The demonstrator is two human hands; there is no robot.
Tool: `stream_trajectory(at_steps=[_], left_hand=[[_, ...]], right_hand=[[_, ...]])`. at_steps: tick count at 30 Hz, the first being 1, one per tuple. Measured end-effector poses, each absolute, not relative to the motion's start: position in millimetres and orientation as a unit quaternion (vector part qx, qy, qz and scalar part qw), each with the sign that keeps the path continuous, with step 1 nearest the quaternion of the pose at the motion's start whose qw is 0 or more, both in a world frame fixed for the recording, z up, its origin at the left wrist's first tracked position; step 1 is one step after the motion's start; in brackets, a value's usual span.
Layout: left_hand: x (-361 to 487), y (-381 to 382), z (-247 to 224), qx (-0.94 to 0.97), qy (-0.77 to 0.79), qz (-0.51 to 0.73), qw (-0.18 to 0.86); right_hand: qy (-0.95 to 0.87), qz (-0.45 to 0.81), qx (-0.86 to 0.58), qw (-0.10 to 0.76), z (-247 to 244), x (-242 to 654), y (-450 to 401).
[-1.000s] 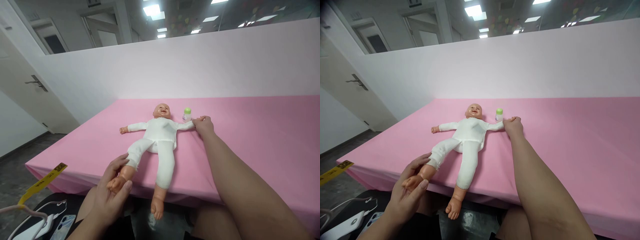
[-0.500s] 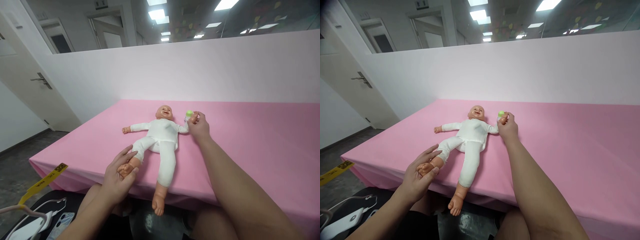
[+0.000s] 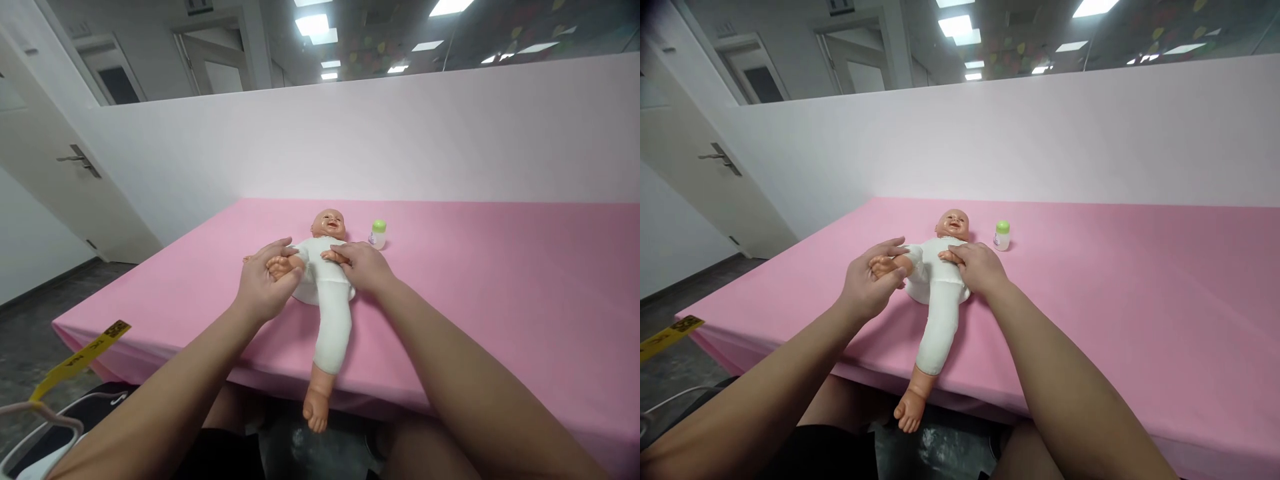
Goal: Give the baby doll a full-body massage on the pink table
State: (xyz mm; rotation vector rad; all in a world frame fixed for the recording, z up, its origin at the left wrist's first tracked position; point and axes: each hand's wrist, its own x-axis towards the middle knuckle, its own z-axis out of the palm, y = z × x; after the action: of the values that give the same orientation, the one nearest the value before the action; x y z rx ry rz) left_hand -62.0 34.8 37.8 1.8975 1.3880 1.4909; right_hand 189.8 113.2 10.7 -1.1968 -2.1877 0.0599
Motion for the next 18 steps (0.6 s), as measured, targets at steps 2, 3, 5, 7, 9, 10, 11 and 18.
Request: stream_trajectory(at_steps=[2,3,5,7,9,10,11,18], left_hand=[[-55,51,34,0.672,0.491,0.521,0.190],[-52,57,31,0.676,0.490,0.516,0.189],[-45,68,23,0.688,0.492,0.505,0.174],[-38,75,15,0.697,0.495,0.495,0.155],[-34,78,10,0.704,0.494,0.489,0.146],[-33,78,9,0.707,0.492,0.488,0.143],[-32,78,9,0.711,0.489,0.486,0.140],[-43,54,13,0.718,0.477,0.493,0.119]], right_hand=[[-0.844,0.013,-0.444,0.300,8,191,115],[-0.849,0.009,-0.440,0.292,6,192,116],[-0.856,0.001,-0.436,0.277,2,193,118],[-0.861,-0.002,-0.433,0.267,0,193,119],[-0.864,-0.004,-0.429,0.263,1,192,118],[-0.863,-0.003,-0.430,0.263,2,192,117],[-0.861,0.001,-0.434,0.266,4,191,116],[-0.745,0.185,-0.473,0.433,2,210,119]])
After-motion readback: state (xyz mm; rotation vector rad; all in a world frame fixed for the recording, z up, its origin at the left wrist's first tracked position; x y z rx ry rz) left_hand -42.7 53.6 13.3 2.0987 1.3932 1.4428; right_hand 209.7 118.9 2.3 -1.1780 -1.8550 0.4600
